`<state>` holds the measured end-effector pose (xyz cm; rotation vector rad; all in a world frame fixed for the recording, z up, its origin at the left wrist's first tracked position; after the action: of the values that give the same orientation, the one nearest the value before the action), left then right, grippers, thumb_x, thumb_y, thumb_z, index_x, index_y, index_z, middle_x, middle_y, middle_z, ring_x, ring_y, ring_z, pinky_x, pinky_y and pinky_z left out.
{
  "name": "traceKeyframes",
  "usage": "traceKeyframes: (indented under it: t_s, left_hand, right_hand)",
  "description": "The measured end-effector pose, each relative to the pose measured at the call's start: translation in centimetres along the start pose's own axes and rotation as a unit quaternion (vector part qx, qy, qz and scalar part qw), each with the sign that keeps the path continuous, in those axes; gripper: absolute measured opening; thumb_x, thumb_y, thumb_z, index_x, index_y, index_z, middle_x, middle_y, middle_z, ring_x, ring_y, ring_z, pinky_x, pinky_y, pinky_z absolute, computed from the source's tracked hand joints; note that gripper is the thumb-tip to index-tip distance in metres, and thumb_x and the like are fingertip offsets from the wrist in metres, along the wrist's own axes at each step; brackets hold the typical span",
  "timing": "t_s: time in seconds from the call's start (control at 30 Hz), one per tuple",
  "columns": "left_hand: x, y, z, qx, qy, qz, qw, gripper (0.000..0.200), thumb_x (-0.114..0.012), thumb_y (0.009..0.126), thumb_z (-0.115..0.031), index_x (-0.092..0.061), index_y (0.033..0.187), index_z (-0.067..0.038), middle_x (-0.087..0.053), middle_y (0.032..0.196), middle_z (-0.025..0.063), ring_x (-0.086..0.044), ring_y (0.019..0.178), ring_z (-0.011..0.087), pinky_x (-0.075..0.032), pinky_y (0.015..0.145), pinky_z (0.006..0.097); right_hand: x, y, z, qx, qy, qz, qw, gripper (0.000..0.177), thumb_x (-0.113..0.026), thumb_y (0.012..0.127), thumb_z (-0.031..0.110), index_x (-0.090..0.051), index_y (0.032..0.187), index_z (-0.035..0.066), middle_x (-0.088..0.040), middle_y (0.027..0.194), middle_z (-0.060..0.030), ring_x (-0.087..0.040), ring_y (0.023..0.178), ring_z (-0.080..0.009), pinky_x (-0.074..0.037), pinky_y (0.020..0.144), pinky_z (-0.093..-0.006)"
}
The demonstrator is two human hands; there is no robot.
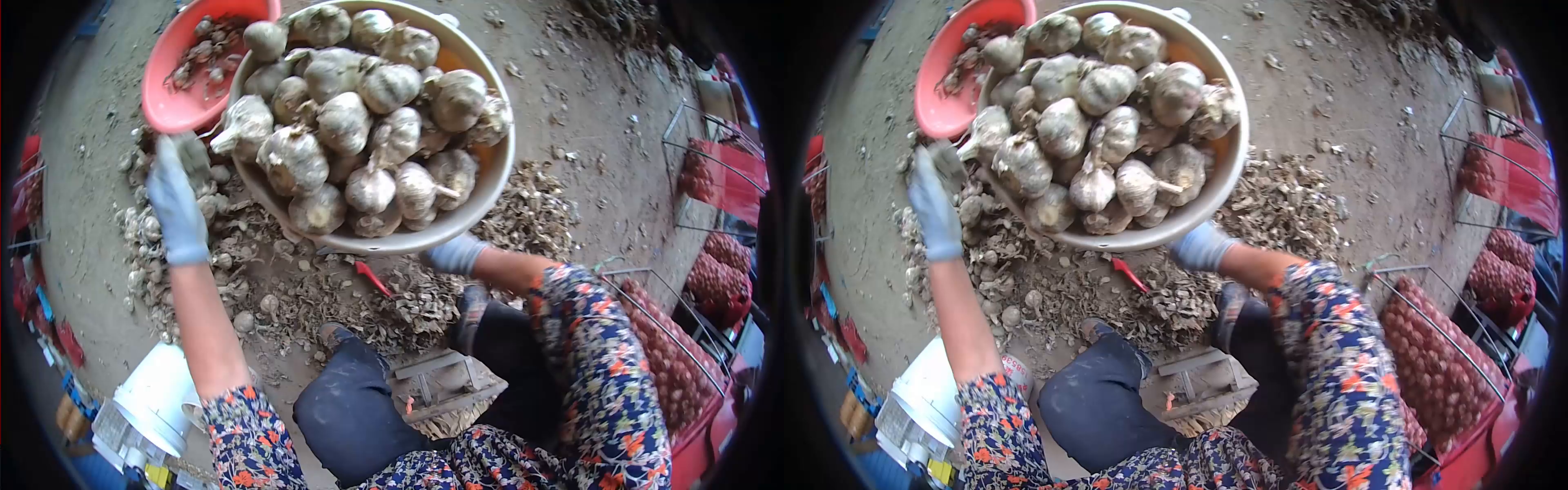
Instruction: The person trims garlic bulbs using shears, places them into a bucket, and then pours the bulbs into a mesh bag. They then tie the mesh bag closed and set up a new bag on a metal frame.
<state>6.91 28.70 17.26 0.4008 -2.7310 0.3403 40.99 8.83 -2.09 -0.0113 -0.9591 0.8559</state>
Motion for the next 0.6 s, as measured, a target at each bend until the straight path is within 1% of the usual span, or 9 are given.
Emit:
traceKeyframes:
  t_s: [0.03, 0.1, 0.13, 0.17, 0.27, 0.3, 0.4, 0.5, 0.6]
  left_hand:
    - [-1.0, -1.5, 1.2, -0.020, 0.066, 0.043, 0.997, 0.059, -0.032, 0.100, -0.049, -0.058, 0.120, -0.001, -0.059, 0.117, 0.0120, -0.055, 0.109, 0.0199, -0.046, 0.091, 0.0357]
    - [-4.1, -5.3, 4.4, 0.199, -0.110, 0.063, 0.972, 0.072, -0.033, 0.096, -0.058, -0.034, 0.143, -0.004, -0.043, 0.140, 0.0110, -0.043, 0.125, 0.0226, -0.035, 0.104, 0.0383]
    - [-5.6, -6.3, 3.6, 0.185, -0.133, 0.065, 0.972, 0.075, -0.034, 0.095, -0.060, -0.030, 0.145, -0.005, -0.040, 0.142, 0.0100, -0.041, 0.127, 0.0226, -0.033, 0.106, 0.0385]
    - [-6.5, -7.0, 3.4, 0.168, -0.152, 0.064, 0.972, 0.078, -0.036, 0.094, -0.061, -0.026, 0.147, -0.006, -0.037, 0.145, 0.0091, -0.038, 0.130, 0.0226, -0.031, 0.108, 0.0387]
    - [-5.9, -7.4, 4.3, 0.138, -0.118, -0.008, 0.983, 0.074, -0.041, 0.095, -0.054, -0.023, 0.148, -0.006, -0.026, 0.152, 0.0067, -0.028, 0.137, 0.0215, -0.023, 0.112, 0.0374]
    - [-5.7, -7.7, 5.6, 0.141, -0.125, -0.029, 0.982, 0.066, -0.043, 0.096, -0.047, -0.030, 0.146, -0.005, -0.035, 0.148, 0.0065, -0.036, 0.132, 0.0211, -0.028, 0.110, 0.0374]
    - [-6.8, -8.2, 3.9, 0.200, -0.168, -0.016, 0.965, 0.057, -0.043, 0.096, -0.041, -0.044, 0.135, 0.000, -0.051, 0.132, 0.0117, -0.051, 0.115, 0.0227, -0.037, 0.102, 0.0368]
    - [-8.1, -7.7, 3.9, 0.250, -0.252, -0.009, 0.935, 0.053, -0.042, 0.094, -0.041, -0.048, 0.133, -0.005, -0.052, 0.131, 0.0100, -0.052, 0.115, 0.0242, -0.038, 0.103, 0.0393]
    - [-8.9, -8.5, 1.5, 0.232, -0.209, 0.047, 0.949, 0.062, -0.039, 0.093, -0.048, -0.042, 0.138, -0.006, -0.045, 0.139, 0.0105, -0.043, 0.126, 0.0249, -0.033, 0.108, 0.0409]
  right_hand:
    - [2.6, -1.4, -3.6, -0.108, 0.035, 0.008, 0.993, 0.042, -0.058, 0.082, 0.036, -0.061, 0.108, 0.004, -0.065, 0.100, -0.0206, -0.066, 0.090, -0.0335, -0.052, 0.079, -0.0475]
    - [12.4, -4.5, -8.9, -0.342, -0.123, -0.043, 0.931, 0.027, -0.049, 0.089, 0.027, -0.064, 0.085, 0.004, -0.067, 0.083, -0.0158, -0.067, 0.075, -0.0299, -0.053, 0.066, -0.0432]
    - [19.3, -6.3, -9.4, -0.369, 0.039, -0.270, 0.889, 0.028, -0.047, 0.092, 0.026, -0.063, 0.083, 0.004, -0.067, 0.083, -0.0140, -0.065, 0.074, -0.0280, -0.051, 0.069, -0.0408]
    - [24.9, -6.3, -7.0, -0.408, 0.133, -0.322, 0.844, 0.032, -0.046, 0.094, 0.028, -0.065, 0.086, 0.003, -0.067, 0.084, -0.0149, -0.063, 0.078, -0.0289, -0.049, 0.077, -0.0403]
    - [30.8, -0.7, -3.5, -0.281, 0.214, -0.381, 0.854, 0.043, -0.048, 0.093, 0.041, -0.064, 0.106, 0.004, -0.067, 0.093, -0.0195, -0.065, 0.091, -0.0291, -0.047, 0.084, -0.0394]
    - [31.3, 2.3, -3.6, -0.263, 0.173, -0.294, 0.902, 0.052, -0.048, 0.090, 0.049, -0.061, 0.115, 0.005, -0.067, 0.099, -0.0185, -0.064, 0.096, -0.0314, -0.047, 0.086, -0.0398]
    - [32.1, 6.3, -2.0, -0.199, 0.167, -0.297, 0.919, 0.048, -0.047, 0.086, 0.049, -0.067, 0.106, 0.011, -0.066, 0.105, -0.0189, -0.063, 0.100, -0.0351, -0.048, 0.087, -0.0427]
    - [30.4, 6.3, -3.3, -0.300, 0.152, -0.231, 0.913, 0.047, -0.053, 0.080, 0.050, -0.070, 0.101, 0.012, -0.068, 0.101, -0.0149, -0.064, 0.096, -0.0330, -0.051, 0.086, -0.0410]
    - [28.5, 1.1, -2.3, -0.339, 0.203, -0.292, 0.871, 0.044, -0.056, 0.084, 0.044, -0.067, 0.104, 0.006, -0.066, 0.104, -0.0183, -0.062, 0.100, -0.0341, -0.049, 0.090, -0.0411]
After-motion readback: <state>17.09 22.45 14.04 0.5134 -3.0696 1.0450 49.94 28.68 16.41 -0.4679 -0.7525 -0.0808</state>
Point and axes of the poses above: each hand's wrist, its own y-axis towards the middle knuckle, its own x-axis out of the back of the hand, z = x × y, the point moved 7 cm from there along y, towards the middle knuckle
